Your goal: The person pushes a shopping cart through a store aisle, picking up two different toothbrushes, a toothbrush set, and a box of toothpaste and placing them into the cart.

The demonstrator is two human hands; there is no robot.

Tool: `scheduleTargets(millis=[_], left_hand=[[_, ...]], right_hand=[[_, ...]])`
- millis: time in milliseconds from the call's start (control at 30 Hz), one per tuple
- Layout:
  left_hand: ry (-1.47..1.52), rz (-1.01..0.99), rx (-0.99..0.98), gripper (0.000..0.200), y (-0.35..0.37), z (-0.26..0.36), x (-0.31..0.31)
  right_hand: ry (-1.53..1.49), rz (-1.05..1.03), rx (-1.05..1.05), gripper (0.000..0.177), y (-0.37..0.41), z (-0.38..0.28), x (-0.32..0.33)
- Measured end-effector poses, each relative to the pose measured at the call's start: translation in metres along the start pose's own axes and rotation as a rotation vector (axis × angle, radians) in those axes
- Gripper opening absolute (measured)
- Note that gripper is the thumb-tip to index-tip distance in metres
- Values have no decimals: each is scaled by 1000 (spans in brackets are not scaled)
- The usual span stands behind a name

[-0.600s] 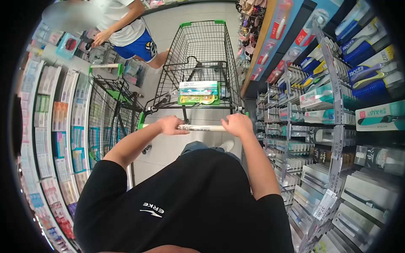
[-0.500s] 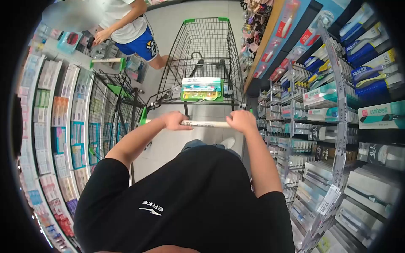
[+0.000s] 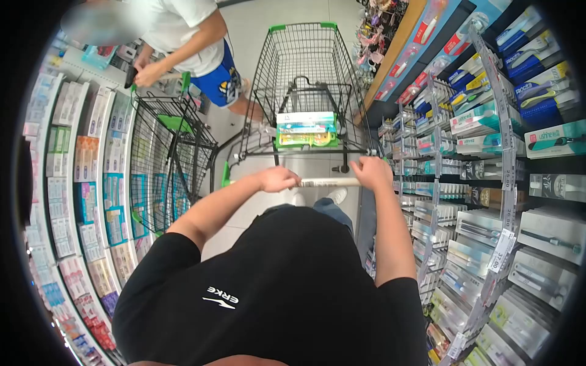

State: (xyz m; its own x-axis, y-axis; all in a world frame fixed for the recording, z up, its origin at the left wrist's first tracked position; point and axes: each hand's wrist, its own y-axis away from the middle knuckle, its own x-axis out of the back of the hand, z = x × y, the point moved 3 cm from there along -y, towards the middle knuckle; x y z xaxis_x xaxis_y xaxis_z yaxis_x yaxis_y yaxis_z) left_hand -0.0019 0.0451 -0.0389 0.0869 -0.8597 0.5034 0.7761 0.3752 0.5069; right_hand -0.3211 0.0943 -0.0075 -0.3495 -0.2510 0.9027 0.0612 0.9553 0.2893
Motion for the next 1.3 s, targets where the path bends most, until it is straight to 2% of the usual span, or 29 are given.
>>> scheduleTargets(millis=[167, 367, 467, 767, 1067, 1167, 1233, 1300], left_hand=[[64, -53, -37, 46, 3, -6, -28], [183, -144, 38, 66, 18, 10, -39], [200, -162, 43, 68, 23, 15, -45], [219, -122, 102, 73, 25, 21, -74], [196, -127, 185, 78, 41, 43, -96], [156, -73, 172, 80, 43, 43, -114], [121, 55, 197, 74, 52, 54, -116], [41, 105, 153, 79, 52, 50, -130]], right_hand=[[-2, 23, -4, 43, 22, -1, -3], [1, 32, -12, 40, 46, 2, -12], [10, 15, -24, 39, 57, 1, -14], [61, -30, -51, 39, 84, 8, -19], [21, 20, -55, 39, 126, 19, -32], [3, 65, -25, 39, 145, 23, -38], [-11, 48, -18, 40, 156, 26, -41], [-16, 41, -25, 40, 168, 29, -45]])
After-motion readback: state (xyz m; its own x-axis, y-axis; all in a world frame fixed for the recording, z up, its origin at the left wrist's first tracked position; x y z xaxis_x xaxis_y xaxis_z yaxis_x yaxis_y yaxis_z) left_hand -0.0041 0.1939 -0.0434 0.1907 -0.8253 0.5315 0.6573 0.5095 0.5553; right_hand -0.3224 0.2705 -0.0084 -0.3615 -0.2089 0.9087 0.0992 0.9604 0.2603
